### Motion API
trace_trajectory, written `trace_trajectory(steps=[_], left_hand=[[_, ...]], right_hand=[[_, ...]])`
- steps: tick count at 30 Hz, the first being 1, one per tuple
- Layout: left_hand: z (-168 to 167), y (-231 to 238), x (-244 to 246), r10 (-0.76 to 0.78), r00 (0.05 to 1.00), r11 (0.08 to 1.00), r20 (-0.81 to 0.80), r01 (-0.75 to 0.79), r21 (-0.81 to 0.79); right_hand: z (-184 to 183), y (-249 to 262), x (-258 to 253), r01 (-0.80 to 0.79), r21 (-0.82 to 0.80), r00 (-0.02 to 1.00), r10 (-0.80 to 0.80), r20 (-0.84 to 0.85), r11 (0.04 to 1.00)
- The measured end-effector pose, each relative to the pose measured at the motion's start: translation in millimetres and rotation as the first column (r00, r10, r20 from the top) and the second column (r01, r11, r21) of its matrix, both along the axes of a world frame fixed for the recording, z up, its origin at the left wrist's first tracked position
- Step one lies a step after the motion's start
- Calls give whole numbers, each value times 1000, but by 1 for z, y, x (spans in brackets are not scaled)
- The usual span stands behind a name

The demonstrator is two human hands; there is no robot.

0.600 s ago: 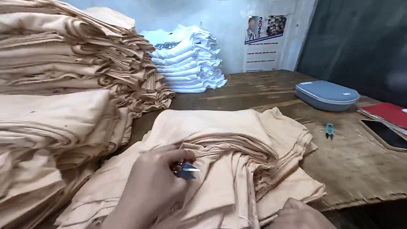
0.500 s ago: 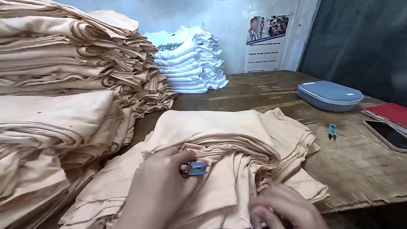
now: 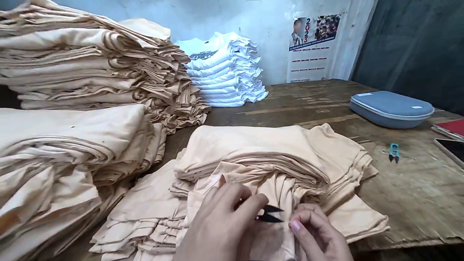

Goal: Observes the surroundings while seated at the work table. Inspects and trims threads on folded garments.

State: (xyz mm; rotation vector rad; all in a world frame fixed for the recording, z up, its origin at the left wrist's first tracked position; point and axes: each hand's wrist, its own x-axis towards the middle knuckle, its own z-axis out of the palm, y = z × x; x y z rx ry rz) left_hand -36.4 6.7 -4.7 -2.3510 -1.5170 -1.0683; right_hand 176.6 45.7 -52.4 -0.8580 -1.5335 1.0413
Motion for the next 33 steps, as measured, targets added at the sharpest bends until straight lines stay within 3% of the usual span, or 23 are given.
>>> trace_trajectory(steps=[2, 6, 8, 12, 15, 18, 21, 23, 25, 27, 29, 33], left_hand=[[6, 1, 14, 74, 991, 991, -115, -61, 118], [1, 12, 27, 119, 939, 965, -323, -33, 260], [-2, 10, 24, 122, 958, 971, -261, -61, 229], [-6, -3, 4, 43, 999, 995, -4, -44, -87], [-16, 1, -5, -32, 982, 994, 184, 51, -97], [-15, 9, -7, -91, 939, 991, 331, 119, -64], [-14, 21, -5, 20, 895, 991, 446, 42, -129], [-15, 28, -5, 67, 852, 979, 520, 45, -200], [-15, 29, -4, 67, 833, 970, 549, 74, -230], [-16, 27, -3, 47, 831, 969, 555, 96, -226], [-19, 21, -2, 8, 830, 972, 558, 124, -199], [-19, 5, -4, -41, 883, 993, 468, 89, -82]], right_hand=[[-2, -3, -4, 80, 69, 997, -81, 11, 994], [-6, -5, -9, 169, 269, 980, -190, 52, 948], [-6, -5, -3, 145, 334, 977, -188, 102, 932], [-9, -3, 13, 84, 450, 944, -215, 250, 889], [-1, -9, -7, 99, 518, 922, -274, 274, 850], [-2, 5, -42, 141, 506, 984, -178, 25, 851], [1, 24, -54, 84, 301, 953, 12, -303, 950], [1, 31, -51, -5, 275, 954, 87, -288, 962], [-2, 28, -45, -46, 360, 991, 89, -102, 932], [-6, 16, -38, 72, 497, 995, -98, 26, 865], [-11, 2, -24, 175, 581, 970, -241, 37, 795], [-14, -10, 6, 105, 394, 994, -112, -6, 913]])
